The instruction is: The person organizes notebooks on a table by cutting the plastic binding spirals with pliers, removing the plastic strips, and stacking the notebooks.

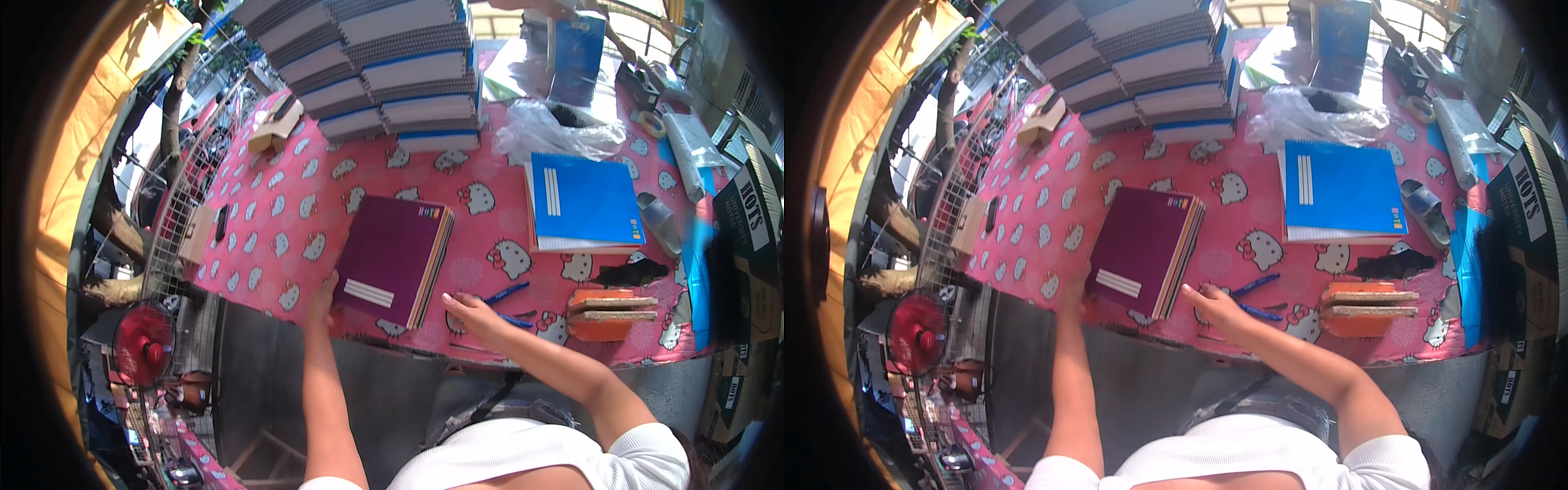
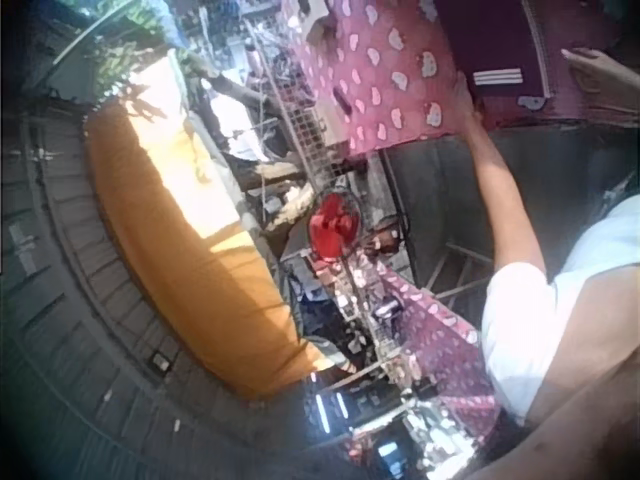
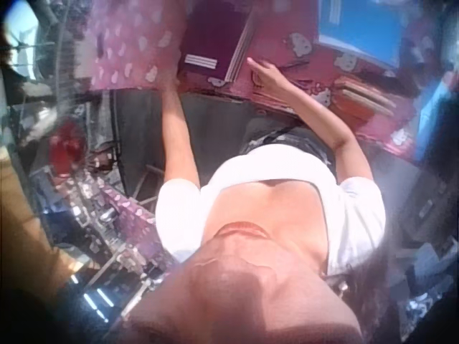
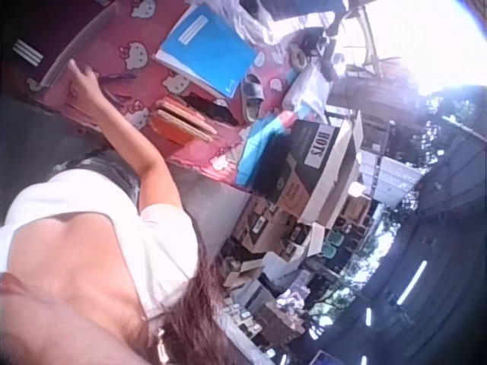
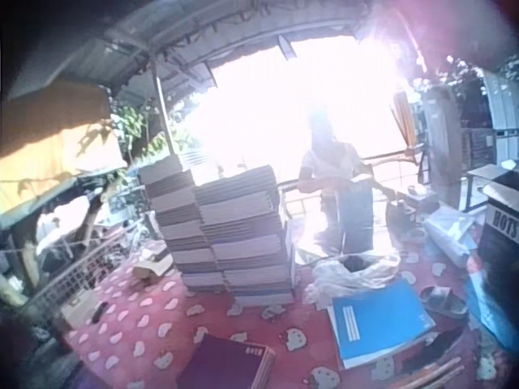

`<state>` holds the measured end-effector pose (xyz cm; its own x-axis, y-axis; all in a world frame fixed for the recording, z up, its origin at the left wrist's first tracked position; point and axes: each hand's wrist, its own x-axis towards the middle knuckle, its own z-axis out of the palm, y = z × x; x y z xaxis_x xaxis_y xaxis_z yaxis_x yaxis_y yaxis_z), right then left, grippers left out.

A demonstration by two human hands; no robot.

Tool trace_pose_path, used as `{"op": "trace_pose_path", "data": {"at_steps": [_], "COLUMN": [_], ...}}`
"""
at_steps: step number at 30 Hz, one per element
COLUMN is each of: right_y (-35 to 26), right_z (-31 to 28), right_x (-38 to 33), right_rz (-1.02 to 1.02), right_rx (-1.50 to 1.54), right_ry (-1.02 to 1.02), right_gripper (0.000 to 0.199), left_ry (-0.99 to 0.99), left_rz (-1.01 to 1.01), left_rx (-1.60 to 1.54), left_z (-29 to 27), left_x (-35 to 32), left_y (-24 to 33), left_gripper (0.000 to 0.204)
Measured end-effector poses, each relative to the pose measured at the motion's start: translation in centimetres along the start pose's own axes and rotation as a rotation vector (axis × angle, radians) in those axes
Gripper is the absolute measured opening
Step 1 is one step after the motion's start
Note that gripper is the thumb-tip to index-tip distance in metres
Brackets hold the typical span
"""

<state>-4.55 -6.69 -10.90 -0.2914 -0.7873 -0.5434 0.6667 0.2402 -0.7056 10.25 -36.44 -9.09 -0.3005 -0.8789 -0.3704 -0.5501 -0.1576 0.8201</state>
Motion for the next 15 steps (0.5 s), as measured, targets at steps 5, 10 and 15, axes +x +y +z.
{"op": "trace_pose_path", "data": {"at_steps": [5,10,15], "right_y": [1.7,0.5,-2.3], "right_z": [4.6,5.0,10.5], "right_x": [5.9,7.5,6.5], "right_rz": [-0.051,-0.065,-0.112], "right_rx": [0.145,0.308,0.171], "right_ry": [0.241,0.221,0.411], "right_gripper": [0.076,0.083,0.076], "left_ry": [-0.111,-0.236,-0.426], "left_rz": [-0.044,-0.019,-0.12], "left_rx": [-0.059,-0.055,-0.114], "left_z": [-0.7,-0.7,-3.3], "left_x": [0.7,2.6,4.2], "left_y": [-0.1,-1.0,-0.8], "left_gripper": [0.066,0.055,0.051]}}
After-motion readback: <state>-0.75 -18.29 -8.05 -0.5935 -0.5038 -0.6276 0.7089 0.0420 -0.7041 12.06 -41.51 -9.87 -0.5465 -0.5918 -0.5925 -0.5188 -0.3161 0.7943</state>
